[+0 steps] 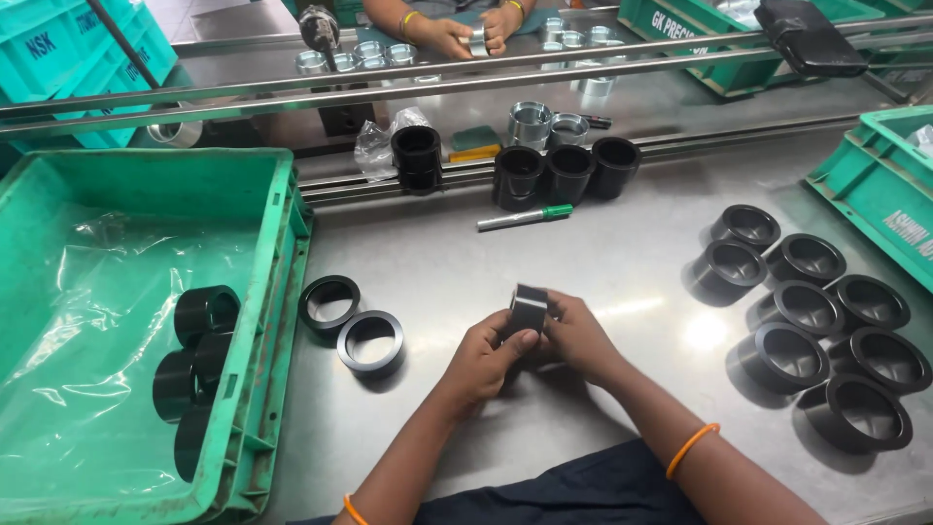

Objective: Inspecting and sorting black cylindrical metal components in a factory setting.

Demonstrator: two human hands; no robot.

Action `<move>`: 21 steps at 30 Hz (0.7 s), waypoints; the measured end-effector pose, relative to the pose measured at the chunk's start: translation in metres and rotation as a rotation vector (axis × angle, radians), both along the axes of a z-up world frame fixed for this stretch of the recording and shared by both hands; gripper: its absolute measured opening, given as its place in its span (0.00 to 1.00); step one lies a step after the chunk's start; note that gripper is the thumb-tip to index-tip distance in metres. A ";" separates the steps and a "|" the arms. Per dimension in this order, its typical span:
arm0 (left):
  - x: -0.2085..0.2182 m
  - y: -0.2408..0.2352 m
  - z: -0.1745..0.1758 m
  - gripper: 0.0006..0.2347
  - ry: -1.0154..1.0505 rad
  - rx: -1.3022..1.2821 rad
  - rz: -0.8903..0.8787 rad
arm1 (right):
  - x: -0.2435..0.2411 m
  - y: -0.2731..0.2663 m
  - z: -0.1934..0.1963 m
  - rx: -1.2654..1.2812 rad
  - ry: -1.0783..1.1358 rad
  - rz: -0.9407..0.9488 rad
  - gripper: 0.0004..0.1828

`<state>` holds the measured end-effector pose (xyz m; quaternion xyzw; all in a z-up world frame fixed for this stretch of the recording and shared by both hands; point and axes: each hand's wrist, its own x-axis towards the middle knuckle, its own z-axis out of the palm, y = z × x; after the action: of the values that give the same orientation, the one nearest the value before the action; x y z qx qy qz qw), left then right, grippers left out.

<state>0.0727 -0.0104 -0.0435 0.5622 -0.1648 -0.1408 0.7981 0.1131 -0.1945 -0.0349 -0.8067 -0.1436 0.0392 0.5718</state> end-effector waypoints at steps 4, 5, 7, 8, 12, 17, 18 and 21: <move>-0.002 0.001 0.015 0.15 0.127 0.020 0.028 | 0.001 -0.007 0.007 0.189 0.549 0.083 0.15; -0.002 0.001 0.017 0.16 0.062 0.032 -0.008 | 0.001 -0.010 0.004 0.108 0.351 0.066 0.16; -0.002 0.002 0.017 0.17 0.001 0.048 -0.047 | -0.003 -0.011 0.001 0.031 0.157 0.047 0.18; -0.002 0.002 0.014 0.16 0.033 0.051 -0.054 | -0.005 -0.010 0.001 -0.011 -0.075 0.052 0.19; -0.011 -0.002 0.015 0.15 -0.116 0.121 -0.023 | -0.004 -0.009 -0.002 0.118 -0.241 0.107 0.19; -0.018 -0.009 0.026 0.14 -0.132 0.153 -0.013 | -0.012 -0.017 0.016 0.016 0.139 0.138 0.19; -0.019 -0.010 0.028 0.15 0.004 0.087 -0.036 | -0.013 -0.015 0.018 -0.139 -0.152 0.071 0.20; -0.020 -0.008 0.031 0.16 0.048 0.141 -0.013 | -0.013 -0.014 0.019 -0.022 -0.493 0.151 0.24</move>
<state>0.0523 -0.0179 -0.0121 0.6122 -0.1392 -0.1706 0.7594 0.1005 -0.2087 -0.0160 -0.7852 -0.3382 -0.1146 0.5059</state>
